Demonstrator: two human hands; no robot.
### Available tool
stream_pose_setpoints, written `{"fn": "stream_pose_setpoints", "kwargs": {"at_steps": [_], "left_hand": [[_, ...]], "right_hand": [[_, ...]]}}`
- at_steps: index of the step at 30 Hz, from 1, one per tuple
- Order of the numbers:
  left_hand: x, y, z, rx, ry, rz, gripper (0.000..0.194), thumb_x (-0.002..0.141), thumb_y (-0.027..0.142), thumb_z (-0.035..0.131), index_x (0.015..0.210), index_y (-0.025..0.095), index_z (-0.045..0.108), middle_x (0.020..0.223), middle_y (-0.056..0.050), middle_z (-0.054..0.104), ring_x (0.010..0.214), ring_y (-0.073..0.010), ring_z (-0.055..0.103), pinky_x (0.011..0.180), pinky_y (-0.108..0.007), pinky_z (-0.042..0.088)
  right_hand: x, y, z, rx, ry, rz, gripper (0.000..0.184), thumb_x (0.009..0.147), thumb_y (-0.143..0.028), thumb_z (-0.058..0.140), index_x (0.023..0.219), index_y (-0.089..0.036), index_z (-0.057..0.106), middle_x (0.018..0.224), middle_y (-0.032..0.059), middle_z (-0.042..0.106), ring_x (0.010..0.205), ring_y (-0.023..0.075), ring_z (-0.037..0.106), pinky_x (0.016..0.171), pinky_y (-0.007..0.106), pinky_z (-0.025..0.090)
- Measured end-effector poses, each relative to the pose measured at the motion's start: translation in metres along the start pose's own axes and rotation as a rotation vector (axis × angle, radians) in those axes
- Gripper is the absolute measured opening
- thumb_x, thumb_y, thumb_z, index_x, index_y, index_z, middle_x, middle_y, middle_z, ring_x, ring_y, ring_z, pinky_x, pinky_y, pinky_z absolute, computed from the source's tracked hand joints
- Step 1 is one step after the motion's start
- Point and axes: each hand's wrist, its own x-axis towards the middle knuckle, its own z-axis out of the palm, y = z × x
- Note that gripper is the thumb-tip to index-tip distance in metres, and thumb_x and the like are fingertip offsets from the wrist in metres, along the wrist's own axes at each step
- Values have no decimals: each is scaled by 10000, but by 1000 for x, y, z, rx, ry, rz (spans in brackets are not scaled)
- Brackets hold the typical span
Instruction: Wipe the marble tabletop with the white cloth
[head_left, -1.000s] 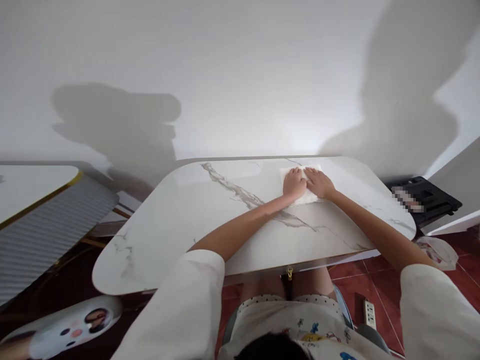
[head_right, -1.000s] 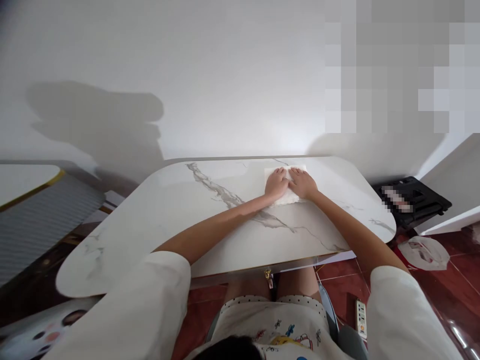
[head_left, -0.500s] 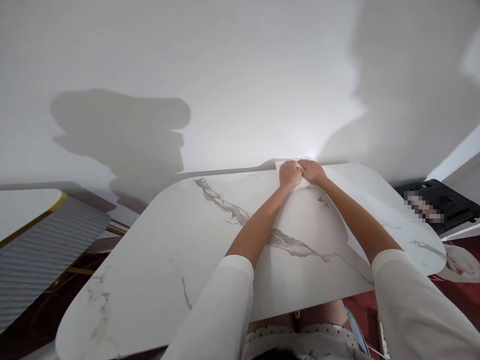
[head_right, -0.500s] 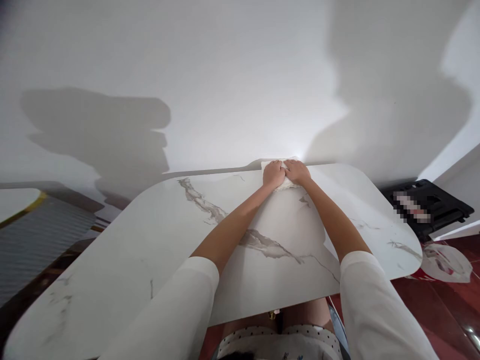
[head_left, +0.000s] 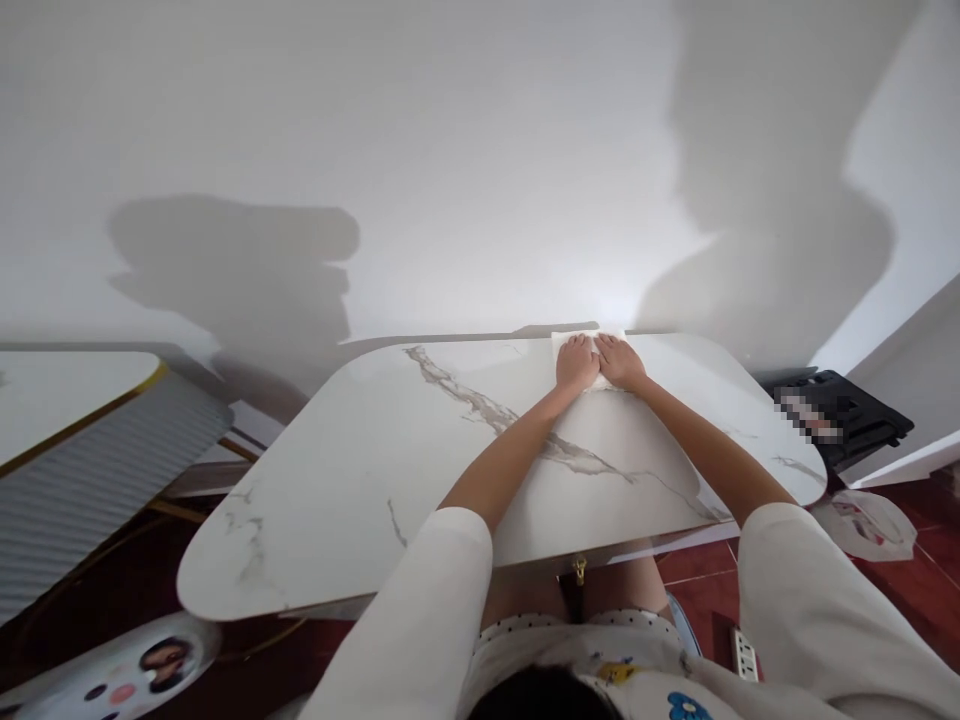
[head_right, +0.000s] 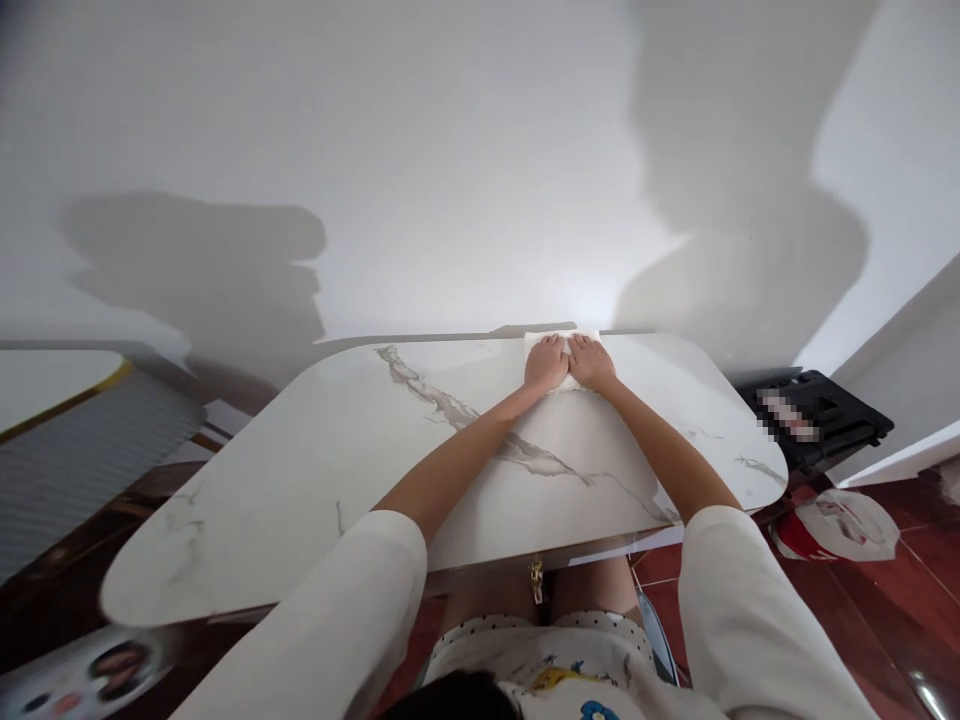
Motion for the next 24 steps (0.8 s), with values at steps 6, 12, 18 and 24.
{"fn": "stream_pose_setpoints", "kwargs": {"at_steps": [6, 12, 18, 24], "left_hand": [[-55, 14, -12, 21, -39, 45, 421, 885, 158, 337, 1281, 125, 478, 1414, -116, 451, 1327, -237, 356, 1102, -379, 273], [-120, 35, -27, -128, -112, -24, 490, 832, 170, 401, 1319, 176, 461, 1461, -70, 407, 1367, -222, 319, 1128, -362, 252], [-179, 74, -32, -262, -158, -148, 603, 787, 181, 453, 1384, 245, 391, 1503, -20, 342, 1408, -233, 252, 1148, -397, 236], [-189, 111, -26, -366, -230, -192, 623, 823, 251, 414, 1437, 232, 305, 1543, 4, 245, 1438, -184, 151, 1173, -332, 161]], "right_hand": [[-60, -26, -16, 15, -26, 24, 530, 935, -229, 250, 1415, -44, 376, 1483, 140, 366, 1360, 275, 318, 1092, 401, 263], [-134, -47, -33, 64, 23, -9, 523, 933, -262, 275, 1414, -99, 400, 1474, 122, 383, 1364, 274, 326, 1099, 434, 272], [-203, -47, -56, 113, 0, -79, 547, 939, -307, 262, 1461, -159, 330, 1497, 77, 341, 1388, 238, 284, 1112, 450, 284], [-230, -14, -63, 158, -3, -105, 537, 950, -351, 277, 1469, -220, 314, 1497, 47, 342, 1388, 219, 280, 1117, 448, 297]]}}
